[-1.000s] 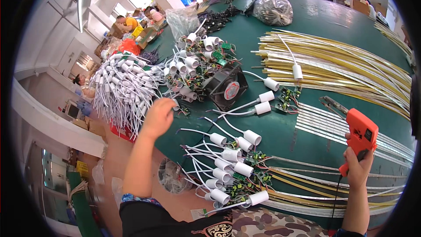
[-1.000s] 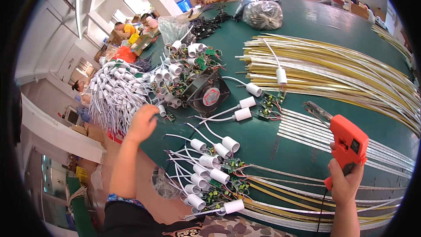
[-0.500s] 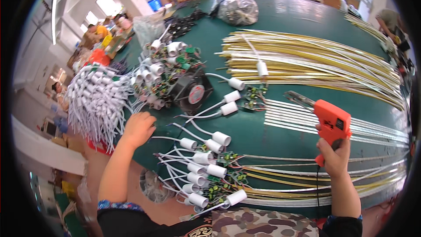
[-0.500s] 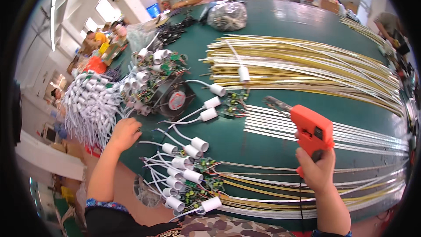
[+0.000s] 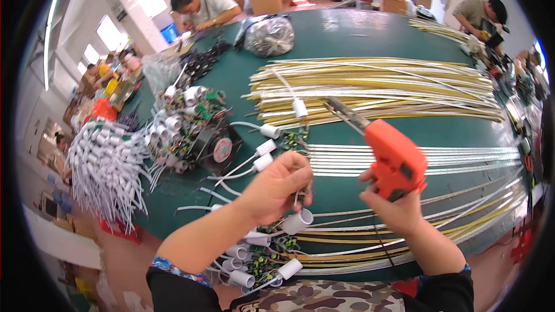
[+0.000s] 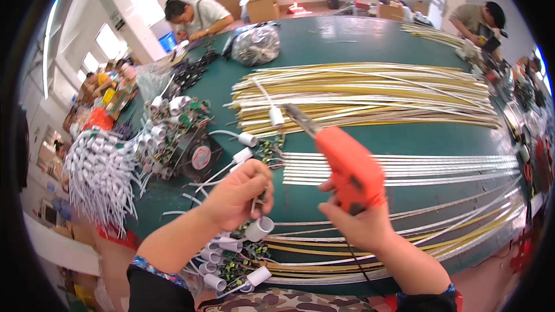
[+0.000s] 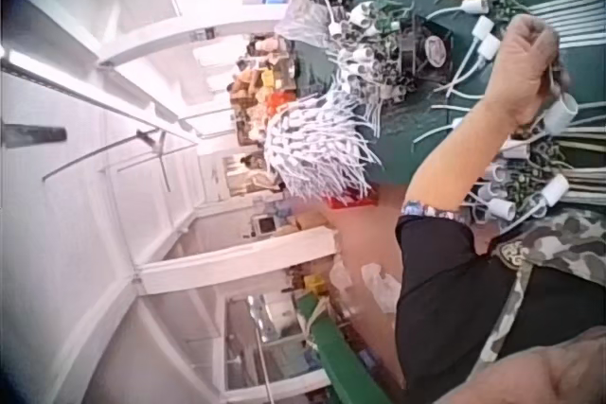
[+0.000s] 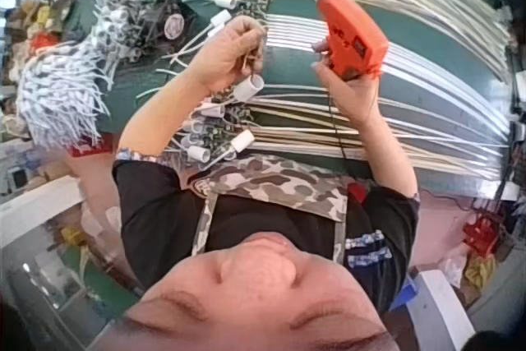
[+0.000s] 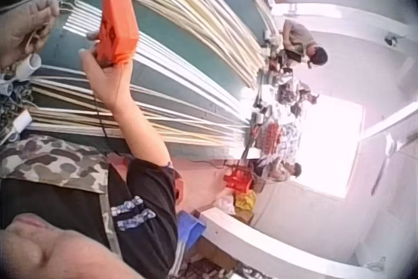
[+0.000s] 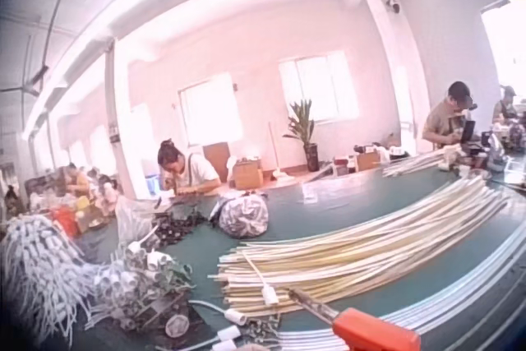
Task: The person solders circuit boards with attached wires onto LED light strips using a soldering gun.
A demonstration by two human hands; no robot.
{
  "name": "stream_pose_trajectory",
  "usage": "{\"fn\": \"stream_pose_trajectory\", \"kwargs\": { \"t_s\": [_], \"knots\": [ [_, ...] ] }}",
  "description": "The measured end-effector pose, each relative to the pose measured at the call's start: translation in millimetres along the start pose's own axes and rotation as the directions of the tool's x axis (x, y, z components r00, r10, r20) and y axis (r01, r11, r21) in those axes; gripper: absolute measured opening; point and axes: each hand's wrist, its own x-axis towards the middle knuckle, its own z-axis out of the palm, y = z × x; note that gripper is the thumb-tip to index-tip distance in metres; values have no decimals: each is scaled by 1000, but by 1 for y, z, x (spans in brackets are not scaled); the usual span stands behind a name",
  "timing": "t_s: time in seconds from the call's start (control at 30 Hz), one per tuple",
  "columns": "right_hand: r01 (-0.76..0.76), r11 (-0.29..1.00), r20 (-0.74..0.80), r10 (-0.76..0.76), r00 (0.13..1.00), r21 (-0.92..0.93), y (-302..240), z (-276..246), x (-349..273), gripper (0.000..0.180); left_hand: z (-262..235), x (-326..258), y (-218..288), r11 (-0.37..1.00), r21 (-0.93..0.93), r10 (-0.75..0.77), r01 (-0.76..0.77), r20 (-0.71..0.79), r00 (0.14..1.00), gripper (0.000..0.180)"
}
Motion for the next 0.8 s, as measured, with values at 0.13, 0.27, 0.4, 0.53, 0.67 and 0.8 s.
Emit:
{"fn": "stream_pose_trajectory", "kwargs": {
  "t_s": [0.13,0.27,0.4,0.53,0.67,0.8],
  "knots": [
    [293,923,-13,-306,952,-250,28,6,-1,93,12,40,-26,974,-86,-192,208,165,967,24],
    [524,745,131,-521,844,-413,39,-7,1,99,31,49,-24,938,-154,-292,311,134,947,21],
    [569,716,216,-530,820,-404,36,-10,4,96,28,52,-34,959,-91,-256,268,128,958,18],
    [229,971,85,-223,971,-68,29,1,-2,62,25,53,-42,959,-118,-247,257,91,965,19],
    [-387,887,131,364,922,252,7,8,10,81,22,51,-46,951,-153,-241,268,175,955,22],
    [200,969,65,-192,979,-144,42,-7,-2,57,23,49,-36,939,-118,-295,324,213,931,23]
  ]
}}
